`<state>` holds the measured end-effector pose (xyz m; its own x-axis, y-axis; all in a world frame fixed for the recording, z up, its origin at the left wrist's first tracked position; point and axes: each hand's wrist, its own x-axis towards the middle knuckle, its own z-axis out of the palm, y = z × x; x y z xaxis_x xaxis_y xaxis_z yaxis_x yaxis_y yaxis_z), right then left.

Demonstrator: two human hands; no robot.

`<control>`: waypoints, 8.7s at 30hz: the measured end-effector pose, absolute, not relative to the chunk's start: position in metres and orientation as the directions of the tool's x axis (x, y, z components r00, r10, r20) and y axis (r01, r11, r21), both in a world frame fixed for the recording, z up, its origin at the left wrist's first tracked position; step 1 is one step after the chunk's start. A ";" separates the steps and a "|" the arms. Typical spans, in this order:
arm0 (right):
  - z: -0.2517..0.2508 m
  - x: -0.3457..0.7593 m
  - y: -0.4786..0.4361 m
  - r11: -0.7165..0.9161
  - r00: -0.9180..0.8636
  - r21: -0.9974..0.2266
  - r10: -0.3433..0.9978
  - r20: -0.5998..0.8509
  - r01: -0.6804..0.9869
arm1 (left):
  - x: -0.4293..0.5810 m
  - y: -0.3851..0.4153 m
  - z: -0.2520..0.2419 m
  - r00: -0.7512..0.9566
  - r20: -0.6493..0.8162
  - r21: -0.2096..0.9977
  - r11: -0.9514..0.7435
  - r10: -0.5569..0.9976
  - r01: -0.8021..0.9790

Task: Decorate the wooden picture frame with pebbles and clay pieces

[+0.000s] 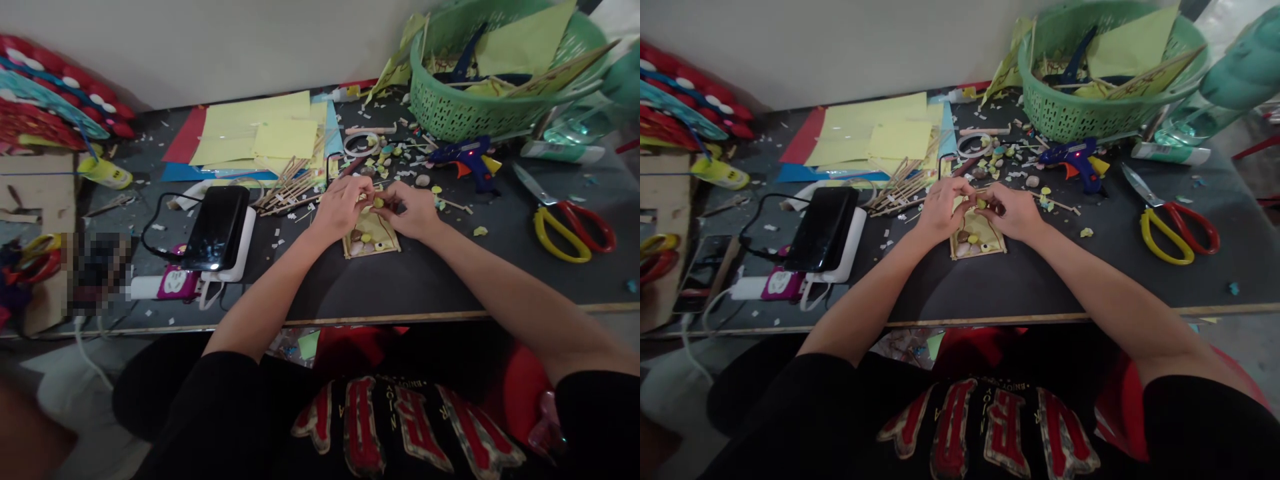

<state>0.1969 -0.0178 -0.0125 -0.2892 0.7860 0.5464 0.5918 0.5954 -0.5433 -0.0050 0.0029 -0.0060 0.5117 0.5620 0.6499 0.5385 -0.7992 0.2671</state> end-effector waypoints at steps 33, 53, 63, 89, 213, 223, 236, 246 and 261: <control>-0.018 0.199 -0.018 0.599 -0.239 -0.583 0.781 0.577 0.549 | -0.005 0.003 -0.009 0.508 0.711 0.236 -0.846 0.486 0.478; -0.013 0.200 -0.020 0.626 -0.284 -0.518 0.754 0.592 0.583 | 0.000 0.002 -0.010 0.589 0.667 0.188 -0.868 0.457 0.460; -0.017 0.200 -0.016 0.595 -0.175 -0.630 0.782 0.599 0.499 | -0.003 0.001 -0.007 0.513 0.741 0.136 -0.845 0.433 0.517; -0.013 0.200 -0.019 0.586 -0.252 -0.598 0.796 0.550 0.547 | -0.001 -0.001 -0.005 0.514 0.711 0.223 -0.847 0.480 0.482; -0.009 0.201 -0.005 0.209 -0.231 -0.957 0.960 0.160 0.203 | 0.010 -0.012 0.010 0.884 0.132 0.497 -0.801 0.449 0.333; 0.014 0.216 -0.008 0.211 -0.327 -0.921 0.940 0.099 0.328 | 0.006 -0.007 0.005 0.745 0.204 0.656 -0.654 0.635 0.377; 0.034 0.218 -0.015 0.213 -0.369 -0.909 0.927 0.071 0.359 | 0.008 -0.005 -0.001 0.417 0.266 0.853 -0.414 0.869 0.318; 0.051 0.218 -0.022 0.398 -0.679 -0.643 0.685 -0.266 0.654 | -0.007 0.013 -0.013 0.599 0.291 0.333 -0.666 0.746 0.668; 0.049 0.214 -0.027 0.378 -0.602 -0.594 0.764 -0.233 0.710 | -0.004 0.011 -0.014 0.607 0.284 0.329 -0.670 0.742 0.665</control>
